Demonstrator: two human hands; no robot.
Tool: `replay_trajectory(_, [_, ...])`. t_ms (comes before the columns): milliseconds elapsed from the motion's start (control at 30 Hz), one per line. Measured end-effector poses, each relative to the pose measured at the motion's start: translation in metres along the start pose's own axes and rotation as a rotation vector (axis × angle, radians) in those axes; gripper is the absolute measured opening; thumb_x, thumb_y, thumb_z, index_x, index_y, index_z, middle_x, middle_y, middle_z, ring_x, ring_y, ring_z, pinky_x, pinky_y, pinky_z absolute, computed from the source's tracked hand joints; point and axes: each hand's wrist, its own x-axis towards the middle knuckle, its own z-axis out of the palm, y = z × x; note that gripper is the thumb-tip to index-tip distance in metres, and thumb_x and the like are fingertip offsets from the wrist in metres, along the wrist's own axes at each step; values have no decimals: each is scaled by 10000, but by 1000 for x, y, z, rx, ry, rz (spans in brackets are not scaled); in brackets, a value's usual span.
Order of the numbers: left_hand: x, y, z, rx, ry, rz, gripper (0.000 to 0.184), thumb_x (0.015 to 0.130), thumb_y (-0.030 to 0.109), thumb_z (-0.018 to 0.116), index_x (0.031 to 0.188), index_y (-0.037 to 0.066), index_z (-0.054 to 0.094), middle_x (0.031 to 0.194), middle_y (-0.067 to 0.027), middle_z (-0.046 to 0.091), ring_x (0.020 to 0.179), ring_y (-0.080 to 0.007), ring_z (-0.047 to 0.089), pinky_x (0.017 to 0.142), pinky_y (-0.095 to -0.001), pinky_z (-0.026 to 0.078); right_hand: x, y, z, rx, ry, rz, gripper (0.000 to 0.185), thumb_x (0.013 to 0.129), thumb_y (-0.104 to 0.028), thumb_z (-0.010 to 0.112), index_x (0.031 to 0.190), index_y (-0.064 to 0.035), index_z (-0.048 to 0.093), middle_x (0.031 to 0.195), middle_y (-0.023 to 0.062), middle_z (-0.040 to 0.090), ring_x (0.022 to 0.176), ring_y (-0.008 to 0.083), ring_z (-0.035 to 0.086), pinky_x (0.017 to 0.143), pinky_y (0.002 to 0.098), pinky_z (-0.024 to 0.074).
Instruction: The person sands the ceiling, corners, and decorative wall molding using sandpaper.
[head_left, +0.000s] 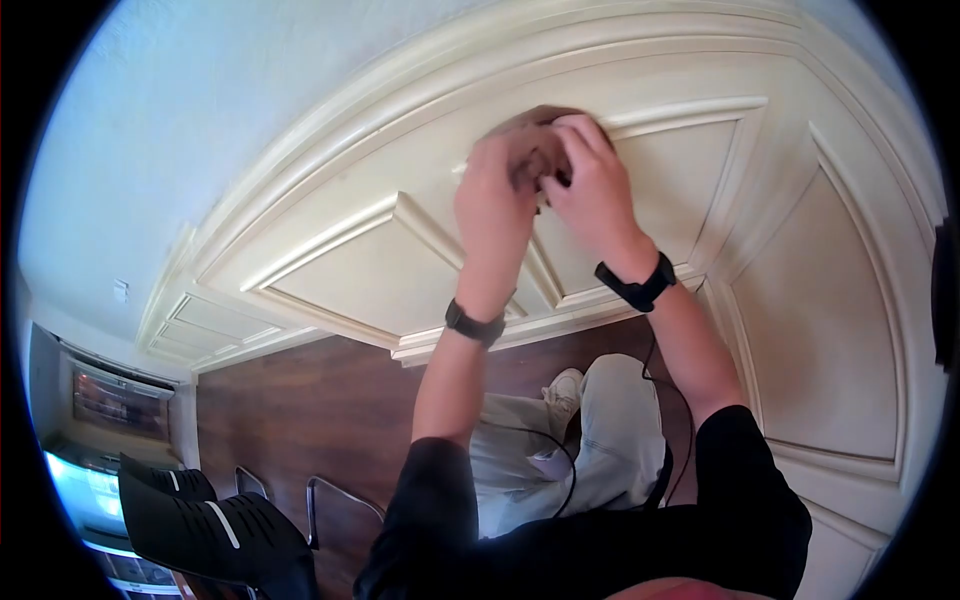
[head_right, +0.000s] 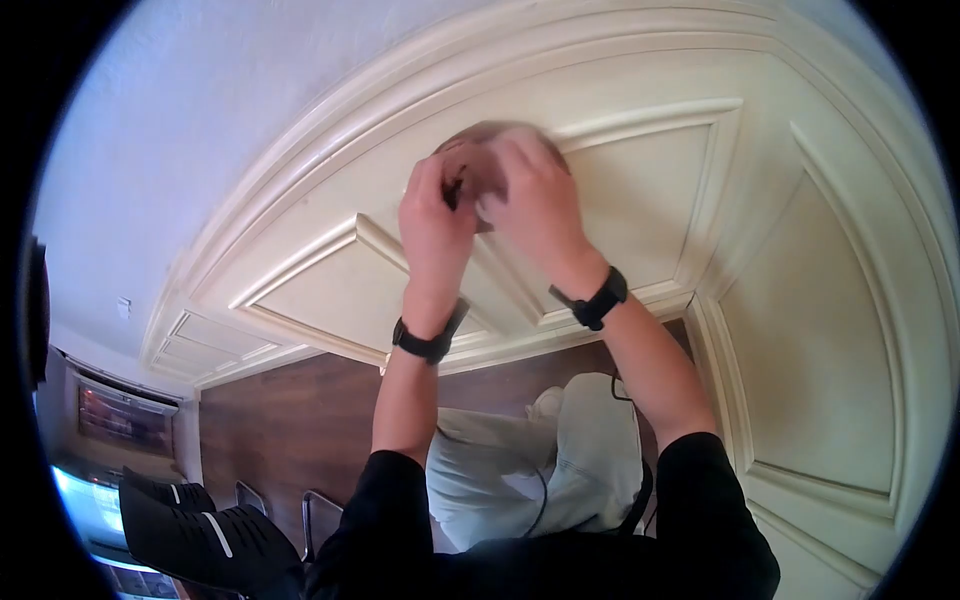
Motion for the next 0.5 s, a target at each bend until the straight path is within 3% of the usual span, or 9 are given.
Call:
replay_trajectory(300, [4,30,51,-85,-14,119,380,732,-21,616,1090,106,598,1038,-107,595,897,-336,610,688,-424,519,-10,38,-34,-66,162,73,423,691,19,694,1097,-41,591,1137,98,568,1000,329,585,803,385,510])
replay_trajectory(433, [-19,13,55,12,-93,86,417,724,-38,611,1110,121,595,1058,-97,574,901,-340,611,666,-429,521,-39,59,-10,-101,184,37,451,665,52,704,1093,-34,590,1127,120,563,1006,338,579,818,390,508])
replay_trajectory(500, [-38,-5,58,29,-106,-24,426,724,-19,626,1122,130,606,1068,-105,580,942,-344,604,717,-424,520,-58,69,10,-93,149,51,466,649,54,712,1089,-32,588,1119,123,561,1007,336,577,824,390,508])
